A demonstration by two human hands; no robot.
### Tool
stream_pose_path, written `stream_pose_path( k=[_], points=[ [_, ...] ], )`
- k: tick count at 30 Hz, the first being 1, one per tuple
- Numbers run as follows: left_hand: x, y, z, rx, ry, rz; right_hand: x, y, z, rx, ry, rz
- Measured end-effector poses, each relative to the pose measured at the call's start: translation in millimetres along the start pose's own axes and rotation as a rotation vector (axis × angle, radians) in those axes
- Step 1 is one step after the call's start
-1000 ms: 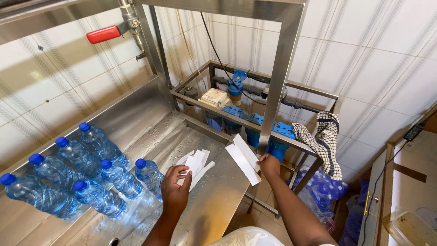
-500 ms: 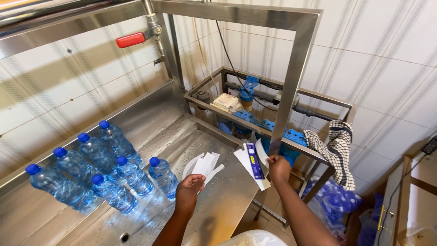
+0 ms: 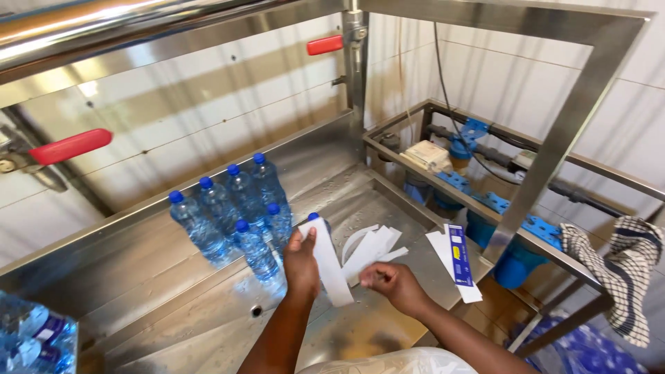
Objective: A person manually applies labels to plastic water bottles at a production workstation.
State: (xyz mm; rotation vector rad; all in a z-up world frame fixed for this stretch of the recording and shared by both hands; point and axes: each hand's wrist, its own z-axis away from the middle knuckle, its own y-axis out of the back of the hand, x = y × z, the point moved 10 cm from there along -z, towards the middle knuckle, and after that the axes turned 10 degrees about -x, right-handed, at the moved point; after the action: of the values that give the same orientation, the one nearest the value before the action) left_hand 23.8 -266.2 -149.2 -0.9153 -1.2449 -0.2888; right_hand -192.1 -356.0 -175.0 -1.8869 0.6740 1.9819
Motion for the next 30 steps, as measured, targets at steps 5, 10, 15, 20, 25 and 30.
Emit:
stream_pose_path(
  k=[5,10,15,20,25,30],
  points=[
    [-1.2,-11.5,36.8,-0.181,0.023,-0.221,-63.0,-14.9,-32.7,0.064,0.163,-0.279],
    [36.8,6.0,42.3,-0.149,-0.199,-0.094,-52.6,-61.4,-68.9,-0.091,0.153,-0.511],
    [57.3,10.5,66.8,-0.166,-0.215,-0.110,-75.8,-84.7,-68.5,-0.131,0.140,-0.510],
    [57.5,24.7,71.6,-0.128,-0.225,-0.173,-94.0,-97.2,-55.1,-0.143,0.119,-0.482],
    [57.7,30.7,67.7,-0.195,-0.350,-0.085,-71.8,-104.3,-59.0,-0.181,0.107,-0.533],
    [47.6,29.0,69.2,-0.286,-0.337,-0.136,-60.5,-64.7,-70.5,-0.002,0.174,-0.617]
  ],
)
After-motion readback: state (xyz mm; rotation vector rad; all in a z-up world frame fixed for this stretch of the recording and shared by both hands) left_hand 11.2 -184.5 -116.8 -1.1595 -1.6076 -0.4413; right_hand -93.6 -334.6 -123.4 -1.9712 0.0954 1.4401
